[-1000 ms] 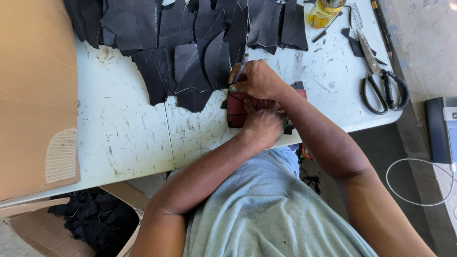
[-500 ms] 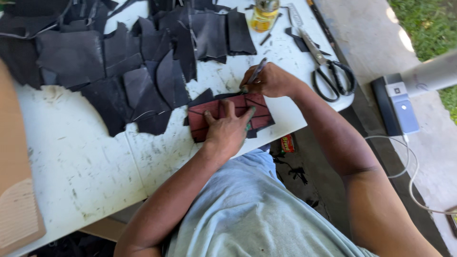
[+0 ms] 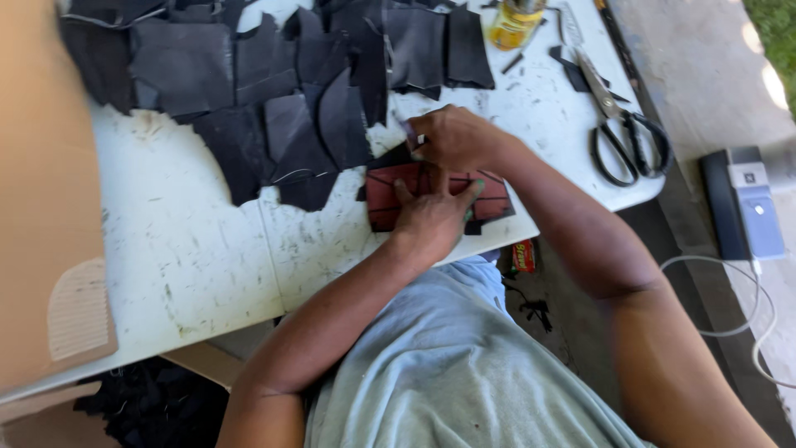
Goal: The person uses a pencil to mark lines on a red patterned template placed over black material pieces. They repeatedly pick up black pieces, align them with the template, mark them, and set them aside on a white table.
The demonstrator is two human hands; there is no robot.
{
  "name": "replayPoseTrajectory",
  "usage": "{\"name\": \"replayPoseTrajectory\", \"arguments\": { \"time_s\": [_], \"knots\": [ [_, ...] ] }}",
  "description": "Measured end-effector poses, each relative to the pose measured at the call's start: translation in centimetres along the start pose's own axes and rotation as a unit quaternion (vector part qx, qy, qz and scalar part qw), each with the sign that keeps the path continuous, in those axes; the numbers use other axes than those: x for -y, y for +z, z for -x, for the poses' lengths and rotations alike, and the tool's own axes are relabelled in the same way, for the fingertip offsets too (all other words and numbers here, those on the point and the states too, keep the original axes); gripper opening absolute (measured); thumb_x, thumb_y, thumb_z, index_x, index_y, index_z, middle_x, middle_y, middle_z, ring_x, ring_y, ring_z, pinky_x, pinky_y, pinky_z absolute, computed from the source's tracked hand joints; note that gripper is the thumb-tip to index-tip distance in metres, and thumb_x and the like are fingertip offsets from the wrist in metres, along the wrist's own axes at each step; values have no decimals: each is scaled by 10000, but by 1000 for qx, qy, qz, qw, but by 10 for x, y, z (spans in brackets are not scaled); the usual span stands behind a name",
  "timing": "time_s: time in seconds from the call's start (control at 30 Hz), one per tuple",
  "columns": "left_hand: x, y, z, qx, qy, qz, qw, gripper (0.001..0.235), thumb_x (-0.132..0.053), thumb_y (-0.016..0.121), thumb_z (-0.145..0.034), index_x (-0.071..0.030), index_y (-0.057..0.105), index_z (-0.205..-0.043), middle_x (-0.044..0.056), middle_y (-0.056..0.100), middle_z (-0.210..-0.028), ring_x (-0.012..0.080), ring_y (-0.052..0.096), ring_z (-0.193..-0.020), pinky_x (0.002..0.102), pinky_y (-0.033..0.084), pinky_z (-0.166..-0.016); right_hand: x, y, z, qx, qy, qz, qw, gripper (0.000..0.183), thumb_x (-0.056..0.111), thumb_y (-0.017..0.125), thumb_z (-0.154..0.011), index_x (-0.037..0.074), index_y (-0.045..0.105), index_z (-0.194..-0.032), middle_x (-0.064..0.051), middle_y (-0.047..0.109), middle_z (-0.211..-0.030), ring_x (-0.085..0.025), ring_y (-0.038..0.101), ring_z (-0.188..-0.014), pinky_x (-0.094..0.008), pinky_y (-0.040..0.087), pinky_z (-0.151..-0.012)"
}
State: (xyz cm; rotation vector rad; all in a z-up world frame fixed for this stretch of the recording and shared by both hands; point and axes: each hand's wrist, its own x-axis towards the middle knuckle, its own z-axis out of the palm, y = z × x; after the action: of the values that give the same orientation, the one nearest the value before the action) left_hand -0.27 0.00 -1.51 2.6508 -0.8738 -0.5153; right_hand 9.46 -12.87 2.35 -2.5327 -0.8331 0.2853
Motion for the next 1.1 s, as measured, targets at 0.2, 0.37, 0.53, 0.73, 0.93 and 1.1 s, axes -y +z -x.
{"name": "replayPoseTrajectory", "arguments": {
  "time_s": [0.2,0.37,0.53,0.73,0.93,1.1],
  "knots": [
    [3,11,-5,-68,21,-64,995,507,-199,486,-978,-332,492,-1467,290,341,-1486,539,515,-1348,851,269,-1054,22,32,-56,13,-16,-104,994,215,156,730,-859,85,724,-1062,-139,764,-919,-298,730,-804,-419,562,-748],
    [3,3,-2,-3,-7,7,1000,612,-137,466,-971,-321,397,-1550,329,269,-1529,406,730,-903,834,232,-1073,-2,28,-32,4,19,-139,990,139,105,727,-866,86,761,-999,-121,773,-911,-248,728,-800,-372,574,-754],
    [-3,-14,-2,39,0,-27,999,597,-286,514,-1013,-306,329,-1581,315,319,-1481,382,718,-919,847,234,-1065,-51,-12,47,-48,48,-155,986,128,80,735,-854,44,733,-976,-106,769,-936,-208,715,-807,-350,569,-757],
    [-7,-23,1,62,3,-96,993,679,-348,541,-1011,-290,230,-1612,366,227,-1511,392,732,-847,785,265,-1083,-69,-40,113,-60,206,-145,966,117,78,721,-903,49,732,-1017,-84,767,-884,-195,710,-796,-359,556,-731],
    [-8,-28,2,57,-1,-91,994,669,-351,536,-1021,-291,231,-1614,377,211,-1512,385,730,-879,792,266,-1083,-62,-36,98,-82,159,-156,971,135,64,668,-932,46,679,-1065,-94,767,-912,-199,752,-851,-349,589,-754],
    [-2,-15,-1,41,-5,-33,999,594,-215,490,-1028,-299,305,-1586,381,220,-1533,365,731,-917,848,213,-1075,-41,-20,69,-53,69,-26,996,138,75,708,-884,42,707,-1018,-148,734,-931,-337,695,-821,-440,550,-721]
  ]
}}
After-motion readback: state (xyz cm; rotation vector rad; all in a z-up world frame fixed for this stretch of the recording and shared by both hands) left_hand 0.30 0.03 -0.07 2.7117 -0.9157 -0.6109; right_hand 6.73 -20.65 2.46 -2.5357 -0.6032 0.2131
